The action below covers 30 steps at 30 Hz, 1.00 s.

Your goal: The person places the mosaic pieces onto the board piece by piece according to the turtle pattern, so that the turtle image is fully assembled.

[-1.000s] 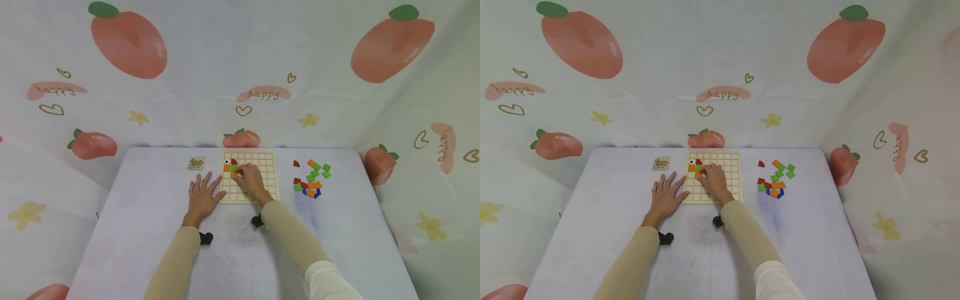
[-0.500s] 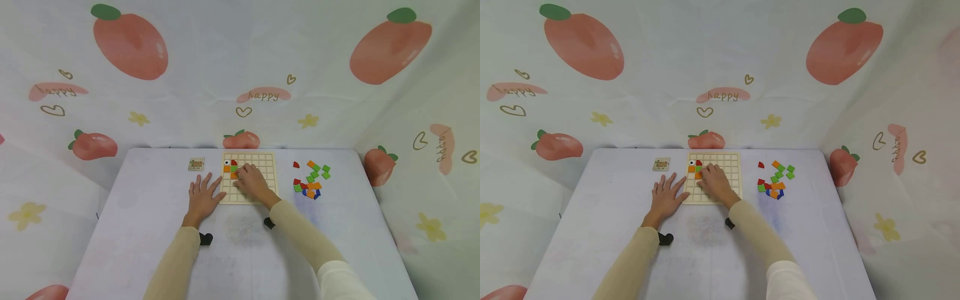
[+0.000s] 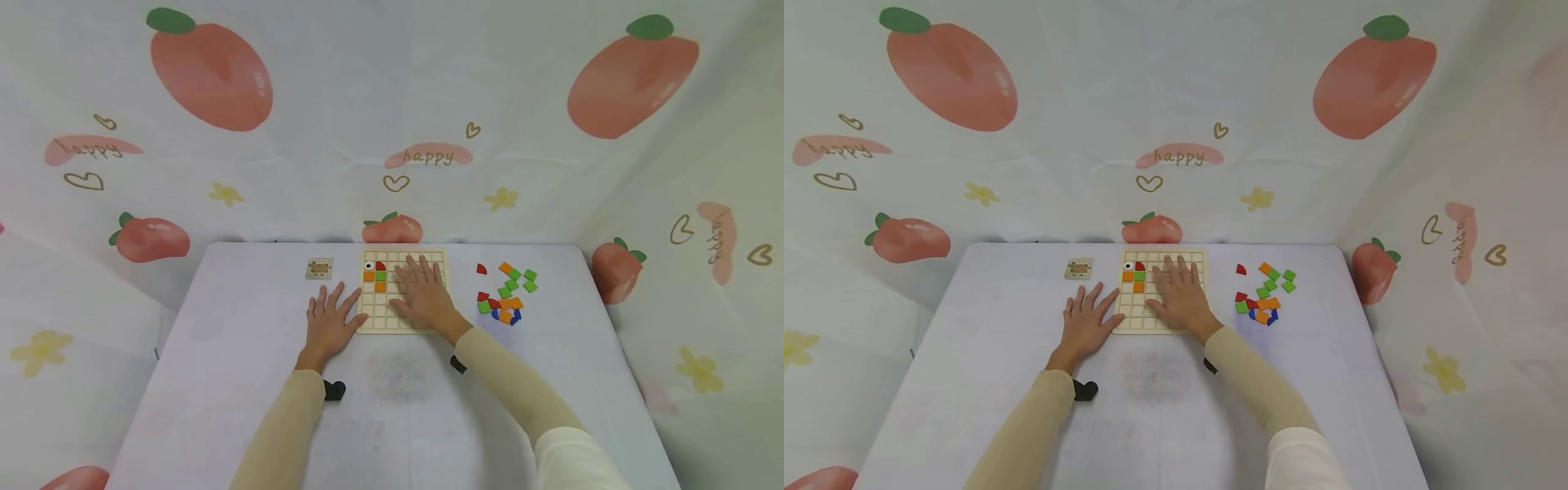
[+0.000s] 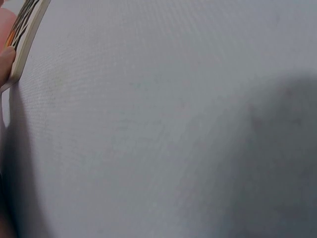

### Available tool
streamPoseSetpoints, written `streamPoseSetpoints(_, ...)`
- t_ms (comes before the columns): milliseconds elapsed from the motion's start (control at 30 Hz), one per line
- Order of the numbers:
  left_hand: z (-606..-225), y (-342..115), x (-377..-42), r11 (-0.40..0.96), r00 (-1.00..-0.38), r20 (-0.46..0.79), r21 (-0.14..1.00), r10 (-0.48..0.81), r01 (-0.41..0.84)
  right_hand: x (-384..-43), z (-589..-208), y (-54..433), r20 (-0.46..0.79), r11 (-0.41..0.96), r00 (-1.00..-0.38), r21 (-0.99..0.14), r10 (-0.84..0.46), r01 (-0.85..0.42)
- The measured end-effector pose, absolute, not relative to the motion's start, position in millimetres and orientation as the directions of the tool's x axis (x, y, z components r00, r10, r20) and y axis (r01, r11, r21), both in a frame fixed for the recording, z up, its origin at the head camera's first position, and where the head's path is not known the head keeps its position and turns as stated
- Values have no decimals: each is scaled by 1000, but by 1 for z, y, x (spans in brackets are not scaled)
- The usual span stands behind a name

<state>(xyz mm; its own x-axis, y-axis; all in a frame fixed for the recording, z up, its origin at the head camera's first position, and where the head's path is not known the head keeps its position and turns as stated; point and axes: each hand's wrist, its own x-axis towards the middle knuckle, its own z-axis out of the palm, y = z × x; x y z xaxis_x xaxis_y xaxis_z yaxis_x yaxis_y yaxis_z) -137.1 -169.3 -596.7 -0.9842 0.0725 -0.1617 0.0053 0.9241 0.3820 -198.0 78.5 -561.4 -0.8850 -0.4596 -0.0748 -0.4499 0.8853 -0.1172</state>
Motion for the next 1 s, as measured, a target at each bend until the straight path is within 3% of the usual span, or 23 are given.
streamPoseSetpoints(567,-594,-170,-137,923,-983,-170,385,64,-7,-218,-572,148,-94,923,-925,-153,-368,-352)
streamPoseSetpoints(1000,-596,-169,-138,924,-983,-169,382,70,0,-223,-570,206,-188,960,-945,-144,-266,-241)
